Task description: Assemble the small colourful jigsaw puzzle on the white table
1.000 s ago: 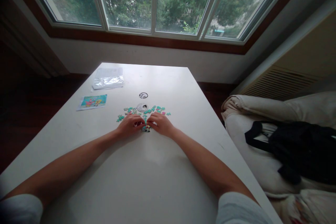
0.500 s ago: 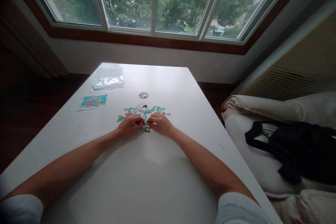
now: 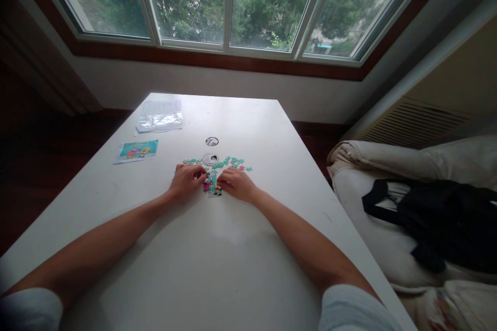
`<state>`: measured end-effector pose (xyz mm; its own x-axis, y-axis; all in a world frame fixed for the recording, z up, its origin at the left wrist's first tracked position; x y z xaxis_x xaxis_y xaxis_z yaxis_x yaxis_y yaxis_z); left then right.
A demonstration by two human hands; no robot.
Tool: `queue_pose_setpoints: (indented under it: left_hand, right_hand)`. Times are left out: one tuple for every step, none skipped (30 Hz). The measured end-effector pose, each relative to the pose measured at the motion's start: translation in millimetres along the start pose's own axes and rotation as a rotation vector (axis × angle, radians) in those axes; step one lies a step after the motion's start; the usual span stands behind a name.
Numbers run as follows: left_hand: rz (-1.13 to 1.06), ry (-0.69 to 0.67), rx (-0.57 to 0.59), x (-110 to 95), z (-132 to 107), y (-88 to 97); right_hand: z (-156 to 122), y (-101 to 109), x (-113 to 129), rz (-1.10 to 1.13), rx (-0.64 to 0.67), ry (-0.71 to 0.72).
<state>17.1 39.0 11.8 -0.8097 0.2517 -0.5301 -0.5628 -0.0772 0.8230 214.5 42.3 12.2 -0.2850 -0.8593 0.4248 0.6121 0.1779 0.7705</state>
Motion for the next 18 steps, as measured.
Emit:
queue_pose_setpoints:
  left_hand:
    - [0.009,0.006,-0.001,0.3,-0.1,0.4]
    - [0.020,0.014,-0.003,0.8,0.0,0.9]
    - [0.031,0.022,-0.003,1.6,0.3,1.3]
    - [0.043,0.031,0.001,2.6,0.7,1.6]
    - [0.053,0.041,0.005,3.9,1.3,1.9]
    - [0.063,0.053,0.011,5.4,2.0,2.1]
    - [0.072,0.062,0.017,6.8,2.7,2.2]
    - [0.083,0.070,0.024,8.1,3.4,2.2]
    - [0.094,0.075,0.029,9.3,4.1,2.3]
    - [0.107,0.079,0.035,10.5,4.7,2.3]
    - [0.120,0.081,0.042,11.4,5.3,2.1]
    - [0.133,0.080,0.051,12.3,5.8,1.9]
    - [0.144,0.082,0.061,13.1,6.4,1.7]
    - [0.153,0.085,0.072,13.9,6.9,1.6]
    - [0.159,0.089,0.085,14.6,7.4,1.6]
    - [0.163,0.094,0.099,14.9,7.8,1.8]
    - [0.165,0.100,0.115,15.0,8.2,2.1]
    - [0.166,0.105,0.134,14.7,8.4,2.6]
  right_hand:
    - [0.2,-0.1,0.0,0.002,0.000,0.001]
    - [0.3,-0.3,0.0,0.004,0.002,0.002]
    - [0.5,-0.3,0.1,0.006,0.002,0.001]
    - [0.6,-0.3,0.2,0.005,0.001,0.001]
    - [0.7,-0.2,0.4,0.004,0.001,0.002]
    - [0.7,-0.1,0.7,0.002,0.000,0.002]
    - [0.7,0.1,0.9,0.000,-0.001,0.003]
    - [0.7,0.3,1.1,-0.001,-0.001,0.005]
    - [0.7,0.3,1.3,-0.001,0.001,0.006]
    - [0.7,0.2,1.4,0.000,0.004,0.007]
    - [0.8,0.1,1.3,0.000,0.007,0.007]
    - [0.9,-0.2,1.0,0.000,0.010,0.007]
    - [0.9,-0.5,0.7,0.000,0.011,0.007]
    - [1.0,-0.8,0.3,0.000,0.011,0.007]
    - [1.0,-1.2,-0.1,0.001,0.012,0.008]
    - [1.0,-1.5,-0.4,0.001,0.012,0.009]
    - [1.0,-1.8,-0.7,0.001,0.014,0.009]
    - [1.0,-1.9,-0.8,-0.001,0.015,0.010]
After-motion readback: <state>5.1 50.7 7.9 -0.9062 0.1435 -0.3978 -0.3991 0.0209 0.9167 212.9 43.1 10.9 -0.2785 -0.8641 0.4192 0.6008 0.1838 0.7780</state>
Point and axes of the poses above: each hand's wrist, its own z-axis towards the middle knuckle, its own y-axis out of the back of the hand, x = y × z, the point moved 5 cm from there along z, towards the middle knuckle, and after that the axes turned 4 degrees about y, right-handed, at the moved point
